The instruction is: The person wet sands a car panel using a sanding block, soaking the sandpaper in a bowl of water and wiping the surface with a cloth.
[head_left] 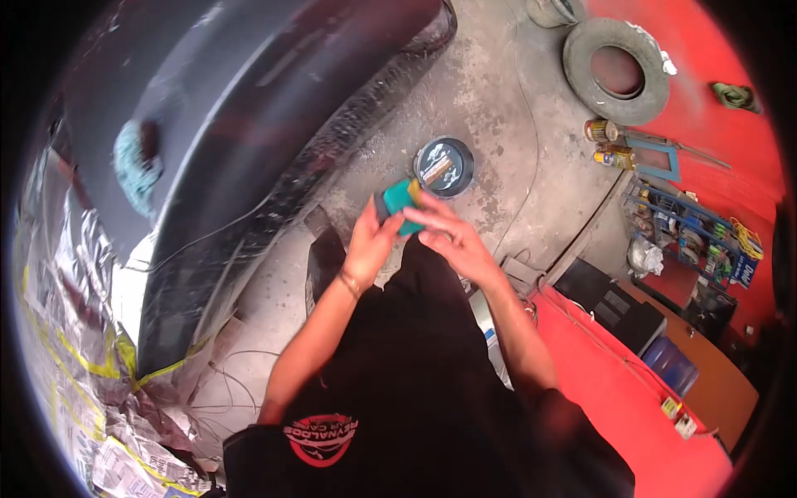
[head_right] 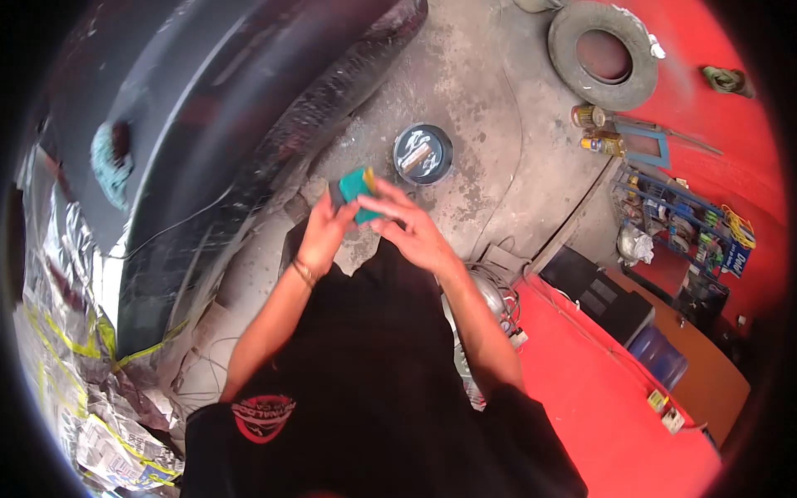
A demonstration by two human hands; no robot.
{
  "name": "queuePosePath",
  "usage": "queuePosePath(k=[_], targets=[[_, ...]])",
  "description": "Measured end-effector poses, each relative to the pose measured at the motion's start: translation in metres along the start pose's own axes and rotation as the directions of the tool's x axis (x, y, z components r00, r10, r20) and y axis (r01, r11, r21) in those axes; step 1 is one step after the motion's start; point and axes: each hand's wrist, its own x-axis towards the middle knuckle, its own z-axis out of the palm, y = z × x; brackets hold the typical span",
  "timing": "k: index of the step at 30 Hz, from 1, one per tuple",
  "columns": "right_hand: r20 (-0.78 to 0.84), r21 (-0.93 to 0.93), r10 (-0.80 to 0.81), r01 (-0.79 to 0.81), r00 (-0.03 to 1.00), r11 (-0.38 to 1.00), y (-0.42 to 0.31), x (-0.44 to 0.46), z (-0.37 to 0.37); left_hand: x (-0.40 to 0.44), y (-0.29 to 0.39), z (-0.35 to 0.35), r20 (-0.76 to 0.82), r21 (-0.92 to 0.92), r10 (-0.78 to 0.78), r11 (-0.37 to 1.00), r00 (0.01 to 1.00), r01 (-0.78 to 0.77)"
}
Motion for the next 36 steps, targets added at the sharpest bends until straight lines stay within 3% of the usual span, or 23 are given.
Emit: queuePosePath(k=[2, 3, 6, 7, 8, 11, 14, 16, 17, 20, 21, 24, 25, 28, 30, 34, 35, 36], targets=[[-0.083, 0.250, 0.219, -0.193, 0.972, 0.949, 0.085, -0.022, -0.031, 0.005, -0.095, -0.013, -0.096, 0.187, 0.107, 0.978, 0.990, -0.088], [-0.094, 0.376, 0.334, -0.277, 0.938, 0.884, 0.137, -0.028, -0.047, 0.003, -0.131, -0.013, -0.223, 0.312, 0.157, 0.947, 0.962, -0.082], [-0.314, 0.176, 0.431, -0.395, 0.846, 0.902, 0.301, -0.022, -0.096, 0.015, -0.192, -0.005, -0.272, 0.616, 0.049, 0.776, 0.961, 0.135], [-0.410, 0.046, 0.374, -0.390, 0.832, 0.920, 0.330, -0.008, -0.109, 0.032, -0.192, 0.003, -0.210, 0.696, -0.082, 0.687, 0.974, 0.208], [-0.491, -0.090, 0.300, -0.391, 0.818, 0.916, 0.352, 0.011, -0.122, 0.052, -0.214, 0.003, -0.153, 0.727, -0.074, 0.667, 0.985, 0.163], [-0.505, -0.365, 0.138, -0.355, 0.852, 0.860, 0.431, 0.081, -0.162, 0.147, -0.306, -0.024, 0.055, 0.805, 0.025, 0.590, 0.998, -0.059], [-0.469, -0.540, -0.021, -0.268, 0.883, 0.798, 0.520, 0.154, -0.192, 0.259, -0.370, -0.037, -0.021, 0.770, -0.039, 0.637, 0.999, 0.041], [-0.413, -0.616, -0.081, -0.213, 0.907, 0.759, 0.575, 0.202, -0.205, 0.324, -0.415, -0.044, -0.053, 0.749, 0.034, 0.662, 0.998, 0.018], [-0.353, -0.634, -0.006, -0.234, 0.936, 0.737, 0.596, 0.223, -0.214, 0.354, -0.432, -0.046, -0.066, 0.742, 0.079, 0.670, 0.995, -0.004], [-0.353, -0.807, 0.091, -0.352, 0.931, 0.473, 0.648, 0.267, -0.221, 0.426, -0.485, -0.042, -0.084, 0.769, 0.267, 0.630, 0.960, -0.108], [-0.391, -0.799, 0.246, -0.459, 0.887, 0.387, 0.646, 0.275, -0.222, 0.432, -0.464, -0.035, -0.114, 0.740, 0.083, 0.672, 0.990, 0.029], [-0.303, -0.890, 0.538, -0.435, 0.787, 0.136, 0.656, 0.291, -0.225, 0.440, -0.468, -0.028, -0.109, 0.834, 0.327, 0.544, 0.939, -0.092], [-0.295, -0.881, 0.566, -0.449, 0.770, 0.150, 0.681, 0.297, -0.229, 0.439, -0.466, -0.029, -0.114, 0.784, 0.350, 0.606, 0.930, -0.132], [-0.238, -0.942, 0.424, -0.315, 0.874, 0.119, 0.759, 0.297, -0.225, 0.442, -0.452, -0.033, -0.139, 0.780, 0.357, 0.614, 0.924, -0.120], [-0.233, -0.893, 0.463, -0.377, 0.855, 0.247, 0.787, 0.307, -0.223, 0.452, -0.443, -0.052, -0.089, 0.802, 0.374, 0.576, 0.923, -0.156], [-0.009, -0.608, 0.413, -0.332, 0.911, 0.721, 0.794, 0.317, -0.203, 0.443, -0.405, -0.092, -0.062, 0.837, 0.341, 0.530, 0.938, -0.137], [0.018, -0.827, 0.490, -0.263, 0.871, 0.497, 0.732, 0.317, -0.181, 0.442, -0.403, -0.110, -0.046, 0.857, 0.339, 0.497, 0.940, -0.137], [0.054, -0.787, 0.452, -0.241, 0.890, 0.568, 0.700, 0.314, -0.170, 0.439, -0.399, -0.126, -0.024, 0.877, 0.338, 0.459, 0.941, -0.143]])
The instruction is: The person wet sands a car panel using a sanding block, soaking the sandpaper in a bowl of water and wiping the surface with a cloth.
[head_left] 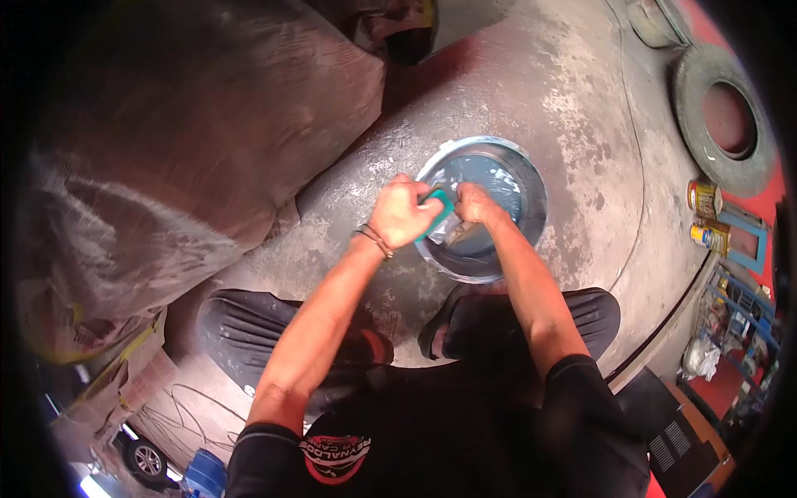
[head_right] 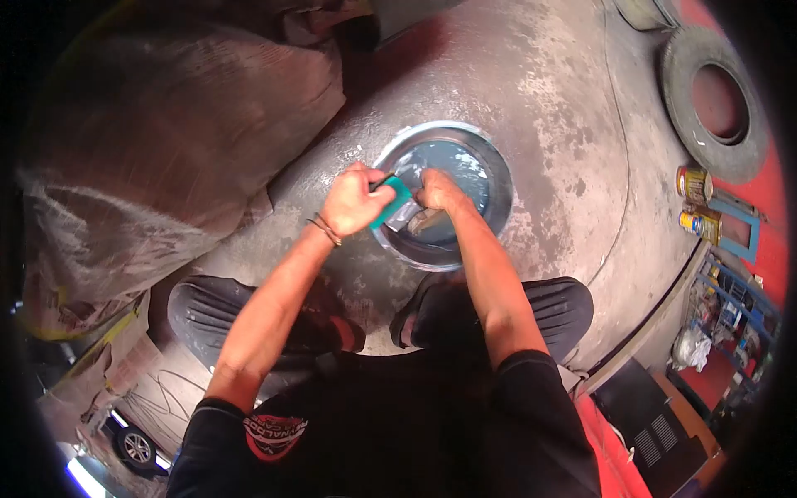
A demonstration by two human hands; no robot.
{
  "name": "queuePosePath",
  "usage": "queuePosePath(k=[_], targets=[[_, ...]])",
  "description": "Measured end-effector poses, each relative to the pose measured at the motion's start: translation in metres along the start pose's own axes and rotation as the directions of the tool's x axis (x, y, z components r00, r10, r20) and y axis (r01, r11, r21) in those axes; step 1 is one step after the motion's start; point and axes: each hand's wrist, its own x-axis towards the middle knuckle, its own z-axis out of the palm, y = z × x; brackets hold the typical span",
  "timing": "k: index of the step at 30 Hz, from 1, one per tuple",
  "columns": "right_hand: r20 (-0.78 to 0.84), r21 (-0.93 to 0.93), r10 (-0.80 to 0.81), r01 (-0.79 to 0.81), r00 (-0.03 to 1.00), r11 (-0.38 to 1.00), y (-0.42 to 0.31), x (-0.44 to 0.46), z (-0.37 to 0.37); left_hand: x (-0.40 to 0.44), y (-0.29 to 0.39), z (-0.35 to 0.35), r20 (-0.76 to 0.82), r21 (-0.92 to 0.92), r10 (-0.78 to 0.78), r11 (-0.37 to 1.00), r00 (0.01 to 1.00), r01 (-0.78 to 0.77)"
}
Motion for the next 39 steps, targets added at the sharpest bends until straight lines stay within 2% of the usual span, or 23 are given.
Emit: queuePosePath(k=[2, 4, 6, 7, 8, 10, 13, 16, 17, 20, 22, 24, 26, 28, 31, 34, 37, 39], targets=[[-0.035, 0.128, -0.103, 0.107, 0.994, 0.986, -0.032, -0.022, -0.015, -0.009, -0.021, -0.023, 0.004, -0.062, -0.046, 0.997, 0.999, 0.046], [0.008, 0.279, -0.094, 0.088, 0.996, 0.956, -0.040, -0.025, -0.020, -0.021, -0.032, -0.046, -0.041, -0.151, -0.088, 0.985, 0.995, 0.081], [0.056, 0.461, -0.088, 0.052, 0.995, 0.886, -0.036, -0.023, -0.020, -0.032, -0.046, -0.071, 0.013, -0.113, -0.108, 0.988, 0.994, 0.109], [0.033, 0.480, -0.121, 0.090, 0.992, 0.872, -0.041, -0.025, -0.020, -0.038, -0.054, -0.077, -0.028, -0.119, -0.073, 0.991, 0.997, 0.069], [0.022, 0.487, -0.112, 0.087, 0.993, 0.869, -0.043, -0.029, -0.023, -0.044, -0.063, -0.082, -0.024, -0.145, -0.097, 0.985, 0.995, 0.092], [0.002, 0.499, -0.094, 0.081, 0.996, 0.863, -0.068, -0.055, -0.039, -0.056, -0.064, -0.089, -0.158, -0.181, -0.106, 0.980, 0.982, 0.077], [0.013, 0.602, -0.131, 0.097, 0.991, 0.792, -0.077, -0.077, -0.053, -0.066, -0.037, -0.116, -0.186, -0.125, -0.276, 0.959, 0.943, 0.256], [0.032, 0.649, -0.161, 0.103, 0.986, 0.753, -0.073, -0.093, -0.066, -0.074, -0.027, -0.116, -0.343, -0.093, -0.190, 0.981, 0.920, 0.168], [0.028, 0.683, -0.153, 0.093, 0.988, 0.725, -0.072, -0.099, -0.069, -0.074, -0.037, -0.102, -0.495, -0.108, -0.001, 0.992, 0.869, -0.060], [0.022, 0.772, -0.156, 0.082, 0.988, 0.630, -0.066, -0.111, -0.074, -0.074, -0.026, -0.091, -0.421, -0.050, 0.225, 0.962, 0.879, -0.270], [0.016, 0.828, -0.190, 0.094, 0.982, 0.552, -0.062, -0.117, -0.074, -0.074, -0.026, -0.075, -0.216, 0.169, 0.208, 0.970, 0.954, -0.173], [0.028, 0.846, -0.257, 0.114, 0.966, 0.521, -0.062, -0.122, -0.071, -0.067, -0.011, -0.052, -0.289, 0.121, 0.194, 0.979, 0.937, -0.165], [0.041, 0.872, -0.297, 0.110, 0.954, 0.477, -0.063, -0.129, -0.066, -0.056, 0.007, -0.051, -0.204, 0.013, 0.096, 0.995, 0.974, -0.095], [0.050, 0.902, -0.310, 0.091, 0.949, 0.421, -0.071, -0.137, -0.061, -0.045, -0.001, -0.048, -0.175, -0.052, 0.090, 0.994, 0.980, -0.101], [-0.057, 0.900, -0.251, 0.158, 0.966, 0.406, -0.083, -0.147, -0.066, -0.035, -0.007, -0.043, -0.187, -0.190, 0.027, 0.980, 0.982, -0.063], [-0.125, 0.845, -0.066, 0.141, 0.990, 0.516, -0.069, -0.137, -0.068, -0.029, -0.013, -0.048, -0.228, -0.243, -0.005, 0.969, 0.974, -0.052], [-0.128, 0.731, -0.020, 0.108, 0.992, 0.673, -0.068, -0.135, -0.074, -0.026, -0.011, -0.050, -0.228, -0.258, -0.058, 0.966, 0.972, -0.003], [-0.164, 0.504, 0.069, 0.023, 0.984, 0.864, -0.081, -0.140, -0.075, -0.026, -0.011, -0.049, -0.347, -0.137, 0.033, 0.987, 0.937, -0.085]])
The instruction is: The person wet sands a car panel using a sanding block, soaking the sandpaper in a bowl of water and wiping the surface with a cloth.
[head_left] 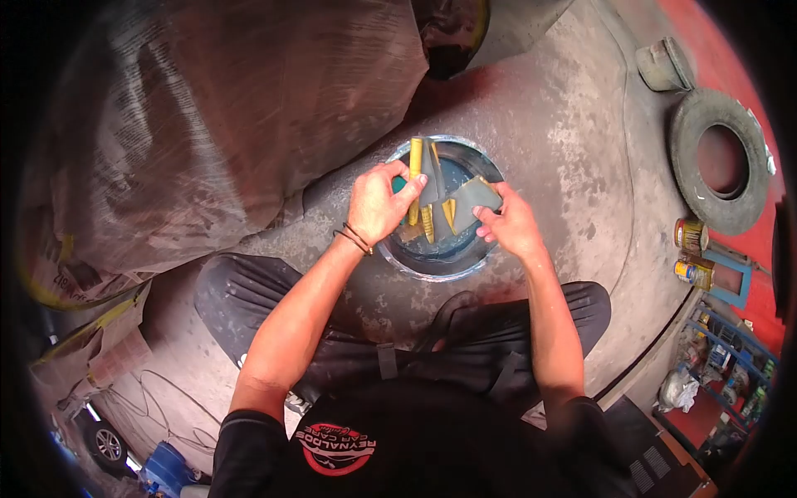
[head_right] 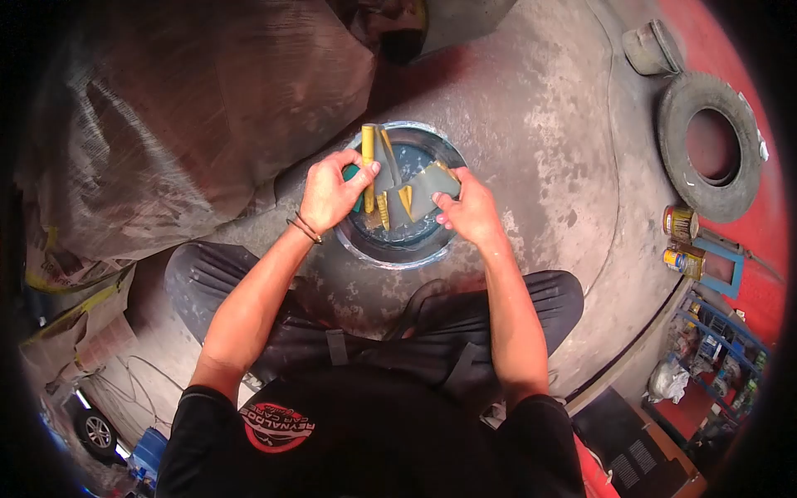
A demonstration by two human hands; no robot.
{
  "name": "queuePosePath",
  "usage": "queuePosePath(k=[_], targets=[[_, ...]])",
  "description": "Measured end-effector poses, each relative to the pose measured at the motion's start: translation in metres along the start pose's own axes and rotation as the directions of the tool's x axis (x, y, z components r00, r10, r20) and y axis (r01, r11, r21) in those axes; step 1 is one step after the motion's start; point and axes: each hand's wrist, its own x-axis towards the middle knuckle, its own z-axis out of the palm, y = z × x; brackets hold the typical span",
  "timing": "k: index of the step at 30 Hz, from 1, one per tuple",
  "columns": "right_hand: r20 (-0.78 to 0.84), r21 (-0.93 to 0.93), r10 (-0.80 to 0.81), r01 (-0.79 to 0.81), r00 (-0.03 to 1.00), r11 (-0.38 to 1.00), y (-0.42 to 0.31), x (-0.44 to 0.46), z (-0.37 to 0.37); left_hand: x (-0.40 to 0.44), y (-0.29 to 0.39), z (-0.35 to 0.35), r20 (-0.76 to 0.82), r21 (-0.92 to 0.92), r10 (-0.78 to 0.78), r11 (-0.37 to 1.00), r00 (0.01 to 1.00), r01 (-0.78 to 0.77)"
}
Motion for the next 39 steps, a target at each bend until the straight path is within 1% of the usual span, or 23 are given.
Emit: queuePosePath(k=[1, 2, 4, 6, 7, 10, 13, 14, 17, 21, 22, 25, 26, 27, 28, 29, 30, 32, 33, 34, 35, 38, 39], targets=[[-0.041, -0.151, 0.020, -0.026, 0.999, 0.988, -0.003, -0.003, 0.003, -0.002, 0.000, 0.000, -0.050, 0.050, 0.057, 0.997, 0.997, -0.055], [-0.134, -0.320, -0.193, 0.142, 0.972, 0.937, 0.012, 0.003, 0.009, -0.003, 0.000, 0.000, -0.045, 0.071, 0.045, 0.997, 0.998, -0.042], [-0.189, -0.654, -0.609, 0.364, 0.770, 0.663, 0.036, 0.016, 0.024, -0.005, 0.005, -0.003, -0.041, 0.111, 0.020, 0.994, 0.999, -0.016], [-0.174, -0.235, -0.431, 0.388, 0.885, 0.891, 0.005, 0.007, 0.023, -0.009, -0.001, 0.002, -0.028, 0.125, 0.077, 0.989, 0.997, -0.073], [-0.132, -0.004, -0.343, 0.346, 0.930, 0.938, -0.014, 0.003, 0.026, -0.011, -0.002, 0.004, -0.021, 0.130, 0.107, 0.986, 0.994, -0.103], [0.027, 0.193, -0.364, 0.352, 0.931, 0.916, -0.017, 0.014, 0.037, -0.018, 0.000, 0.013, 0.029, 0.139, 0.131, 0.981, 0.991, -0.134], [-0.002, 0.051, -0.365, 0.365, 0.931, 0.930, -0.019, 0.011, 0.040, -0.021, 0.010, 0.018, 0.062, 0.162, 0.115, 0.979, 0.991, -0.124], [0.001, 0.086, -0.358, 0.357, 0.934, 0.930, -0.004, 0.022, 0.040, -0.021, 0.015, 0.019, 0.073, 0.170, 0.081, 0.981, 0.994, -0.093], [-0.096, 0.341, -0.267, 0.284, 0.959, 0.896, 0.004, 0.026, 0.042, -0.019, 0.019, 0.021, 0.067, 0.154, 0.031, 0.987, 0.997, -0.041], [0.020, 0.654, -0.258, 0.183, 0.966, 0.734, -0.014, 0.012, 0.036, -0.015, 0.000, 0.038, -0.083, 0.004, 0.079, 0.997, 0.993, -0.079], [-0.016, 0.637, -0.261, 0.211, 0.965, 0.741, -0.008, 0.017, 0.038, -0.014, 0.000, 0.040, -0.136, -0.042, 0.089, 0.995, 0.987, -0.095], [-0.144, 0.505, -0.263, 0.299, 0.954, 0.810, 0.015, 0.036, 0.048, -0.010, -0.001, 0.043, -0.044, -0.279, -0.108, 0.956, 0.993, 0.092], [-0.196, 0.404, -0.264, 0.323, 0.944, 0.856, 0.017, 0.038, 0.055, -0.005, -0.021, 0.057, 0.068, -0.531, -0.071, 0.842, 0.995, 0.096], [-0.247, 0.298, -0.269, 0.337, 0.931, 0.893, 0.015, 0.037, 0.064, -0.008, -0.010, 0.050, 0.326, -0.699, -0.189, 0.611, 0.926, 0.371], [-0.307, -0.112, -0.418, 0.404, 0.855, 0.908, -0.011, 0.016, 0.065, -0.010, -0.007, 0.058, 0.245, -0.684, -0.123, 0.681, 0.962, 0.262], [-0.350, -0.207, -0.576, 0.538, 0.739, 0.817, -0.002, 0.023, 0.074, -0.011, -0.005, 0.067, 0.167, -0.656, -0.050, 0.740, 0.985, 0.149], [-0.346, -0.296, -0.601, 0.524, 0.721, 0.799, 0.004, 0.028, 0.077, -0.005, -0.027, 0.075, 0.166, -0.500, -0.032, 0.859, 0.986, 0.112], [-0.345, -0.501, -0.626, 0.426, 0.700, 0.753, 0.012, 0.043, 0.079, 0.011, -0.040, 0.073, 0.120, -0.143, -0.187, 0.969, 0.975, 0.203], [-0.352, -0.611, -0.625, 0.335, 0.696, 0.717, 0.016, 0.056, 0.076, 0.016, -0.046, 0.075, 0.077, 0.041, -0.256, 0.966, 0.964, 0.254], [-0.346, -0.679, -0.496, 0.152, 0.796, 0.718, 0.021, 0.074, 0.075, 0.020, -0.052, 0.084, 0.148, 0.237, -0.200, 0.958, 0.969, 0.162], [-0.320, -0.726, -0.480, 0.114, 0.817, 0.678, 0.028, 0.095, 0.079, 0.012, -0.042, 0.096, 0.082, 0.327, -0.236, 0.924, 0.968, 0.198], [-0.229, -0.849, -0.396, 0.016, 0.889, 0.528, 0.055, 0.136, 0.101, 0.014, -0.046, 0.119, 0.228, 0.607, -0.308, 0.787, 0.924, 0.112], [-0.162, -0.857, -0.376, 0.059, 0.912, 0.513, 0.070, 0.148, 0.108, 0.011, -0.062, 0.128, 0.264, 0.658, -0.321, 0.749, 0.910, 0.074]])
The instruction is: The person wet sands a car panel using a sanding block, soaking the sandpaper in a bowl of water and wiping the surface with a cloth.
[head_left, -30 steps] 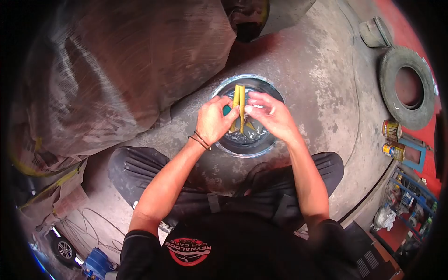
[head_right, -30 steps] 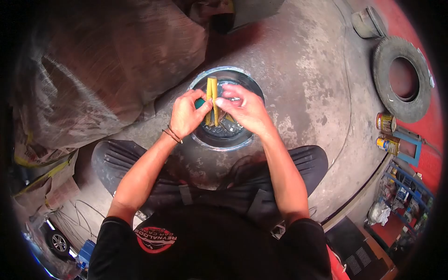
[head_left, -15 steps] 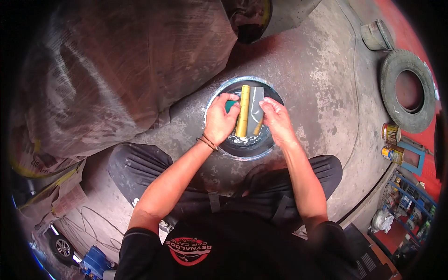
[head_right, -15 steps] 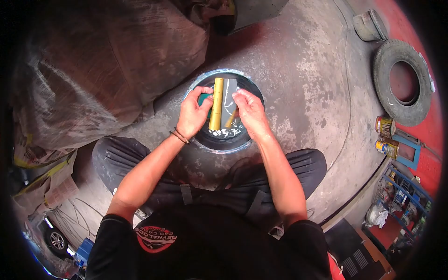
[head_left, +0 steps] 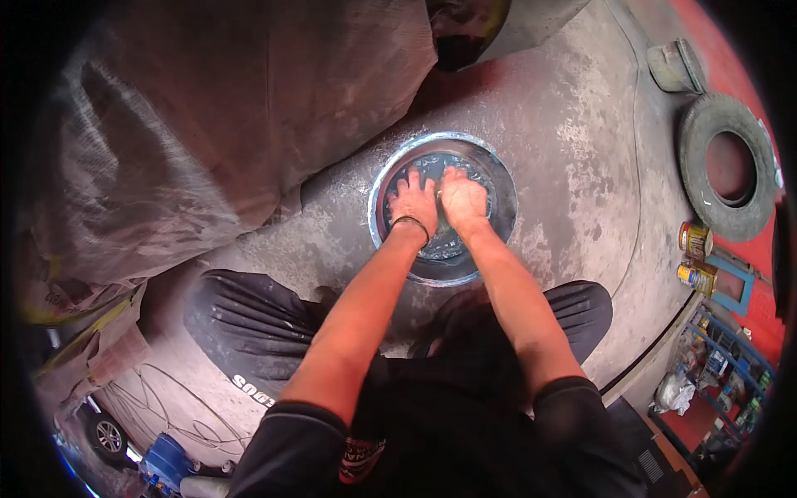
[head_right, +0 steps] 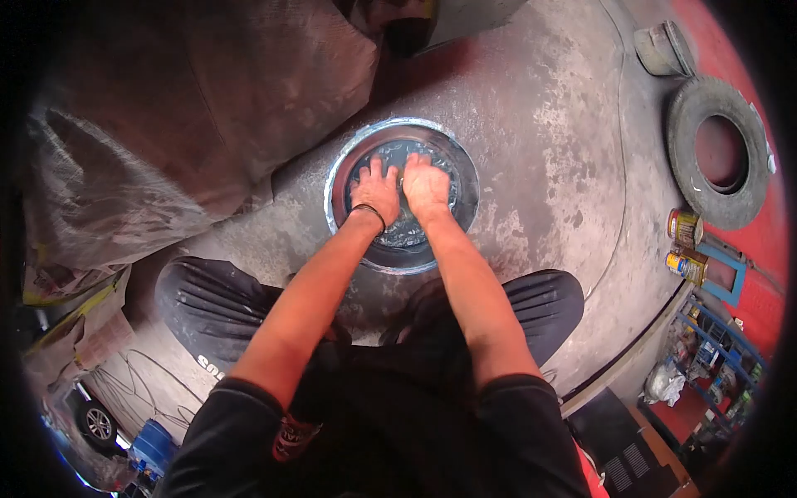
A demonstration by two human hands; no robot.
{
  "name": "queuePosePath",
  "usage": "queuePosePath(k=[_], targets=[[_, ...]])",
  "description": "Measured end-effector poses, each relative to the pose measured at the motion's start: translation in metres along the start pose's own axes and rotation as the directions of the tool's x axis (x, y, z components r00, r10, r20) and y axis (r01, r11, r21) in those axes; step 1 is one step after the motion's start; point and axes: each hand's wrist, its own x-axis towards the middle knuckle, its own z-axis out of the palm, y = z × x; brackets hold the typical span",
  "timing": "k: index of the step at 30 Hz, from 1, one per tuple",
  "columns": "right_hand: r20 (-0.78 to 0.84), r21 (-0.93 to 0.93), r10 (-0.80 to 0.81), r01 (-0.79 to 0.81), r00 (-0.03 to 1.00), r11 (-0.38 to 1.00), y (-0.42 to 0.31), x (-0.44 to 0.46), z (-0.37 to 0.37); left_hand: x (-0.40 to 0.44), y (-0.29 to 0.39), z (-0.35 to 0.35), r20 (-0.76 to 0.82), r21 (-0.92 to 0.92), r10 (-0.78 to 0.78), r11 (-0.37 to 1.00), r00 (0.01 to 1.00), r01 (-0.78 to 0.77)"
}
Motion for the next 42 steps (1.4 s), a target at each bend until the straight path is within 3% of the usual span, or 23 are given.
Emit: queuePosePath(k=[2, 4, 5, 6, 8, 9, 10, 12, 13, 15, 16, 17, 20, 21, 24, 27, 30, 31, 34, 35, 38, 40, 42], targets=[[0.115, 0.011, -0.092, 0.092, 0.989, 0.996, 0.003, 0.007, 0.036, 0.008, -0.007, 0.019, 0.098, 0.065, -0.004, 0.998, 0.995, -0.002], [0.191, -0.032, -0.059, 0.066, 0.980, 0.997, 0.003, 0.003, 0.024, 0.010, -0.006, 0.010, 0.208, 0.047, -0.028, 0.999, 0.978, 0.019], [0.202, -0.051, -0.050, 0.061, 0.978, 0.997, 0.007, 0.001, 0.015, 0.001, 0.002, -0.001, 0.219, 0.142, -0.048, 0.990, 0.974, 0.017], [0.210, -0.069, -0.040, 0.055, 0.977, 0.996, 0.009, 0.000, 0.000, -0.009, 0.003, -0.013, 0.143, 0.125, 0.009, 0.992, 0.990, -0.027], [0.061, 0.118, -0.007, 0.000, 0.998, 0.993, 0.005, -0.019, -0.056, -0.028, 0.004, -0.028, -0.017, 0.100, 0.119, 0.988, 0.993, -0.117], [0.012, 0.236, 0.021, -0.023, 1.000, 0.971, 0.006, -0.030, -0.087, -0.040, 0.001, -0.035, -0.136, -0.056, 0.142, 0.987, 0.981, -0.150], [-0.033, 0.352, 0.058, -0.042, 0.998, 0.935, 0.011, -0.038, -0.105, -0.047, 0.000, -0.044, -0.138, -0.280, 0.120, 0.948, 0.983, -0.154], [-0.026, 0.637, 0.092, -0.054, 0.995, 0.769, 0.027, -0.048, -0.118, -0.056, 0.001, -0.059, -0.125, -0.673, 0.084, 0.725, 0.989, -0.147], [-0.019, 0.756, 0.105, -0.055, 0.994, 0.652, 0.031, -0.052, -0.124, -0.059, 0.004, -0.062, -0.164, -0.631, 0.064, 0.760, 0.984, -0.155], [0.111, 0.939, 0.110, -0.141, 0.988, 0.313, 0.030, -0.065, -0.138, -0.064, 0.009, -0.080, -0.041, -0.807, 0.125, 0.581, 0.991, -0.107], [0.177, 0.975, 0.090, -0.187, 0.980, 0.122, 0.028, -0.072, -0.143, -0.067, 0.010, -0.087, 0.015, -0.874, 0.163, 0.481, 0.986, -0.066], [0.178, 0.979, 0.090, -0.186, 0.980, 0.081, 0.027, -0.076, -0.143, -0.053, 0.008, -0.065, 0.032, -0.957, 0.190, 0.290, 0.981, -0.025], [0.161, 0.983, 0.092, -0.151, 0.983, -0.107, 0.027, -0.080, -0.139, -0.055, 0.012, -0.062, -0.127, -0.991, 0.128, -0.058, 0.984, -0.121], [0.161, 0.986, 0.115, -0.155, 0.980, -0.061, 0.027, -0.081, -0.141, -0.055, 0.009, -0.075, 0.060, -0.993, 0.117, -0.097, 0.991, 0.072], [0.158, 0.984, 0.171, -0.170, 0.972, 0.057, 0.035, -0.079, -0.153, -0.055, 0.003, -0.069, -0.085, -0.983, 0.078, -0.169, 0.993, -0.070], [0.162, 0.978, 0.168, -0.180, 0.972, 0.101, 0.046, -0.076, -0.156, -0.048, -0.016, -0.070, -0.043, -0.996, 0.061, -0.084, 0.997, -0.038], [0.145, 0.973, 0.164, -0.171, 0.976, 0.157, 0.047, -0.077, -0.161, -0.054, -0.025, -0.091, -0.092, -0.875, -0.005, 0.478, 0.996, -0.079], [0.147, 0.964, 0.172, -0.180, 0.974, 0.197, 0.045, -0.078, -0.165, -0.064, -0.022, -0.101, -0.241, -0.816, -0.031, 0.547, 0.970, -0.185], [0.226, 0.918, 0.103, -0.247, 0.969, 0.309, 0.059, -0.075, -0.161, -0.063, -0.028, -0.113, 0.104, -0.966, 0.039, 0.240, 0.994, 0.092], [0.265, 0.897, 0.069, -0.272, 0.962, 0.348, 0.065, -0.072, -0.159, -0.063, -0.028, -0.115, 0.125, -0.975, 0.037, 0.192, 0.991, 0.116], [0.374, 0.913, -0.013, -0.366, 0.927, 0.182, 0.060, -0.078, -0.180, -0.064, -0.023, -0.114, 0.134, -0.991, 0.064, 0.028, 0.989, 0.132], [0.398, 0.914, 0.046, -0.400, 0.916, 0.069, 0.045, -0.086, -0.189, -0.063, -0.019, -0.104, 0.071, -0.992, 0.086, -0.102, 0.994, 0.080], [0.397, 0.918, 0.075, -0.397, 0.915, -0.013, 0.034, -0.087, -0.188, -0.064, -0.016, -0.100, 0.025, -0.995, 0.073, -0.097, 0.997, 0.032]])
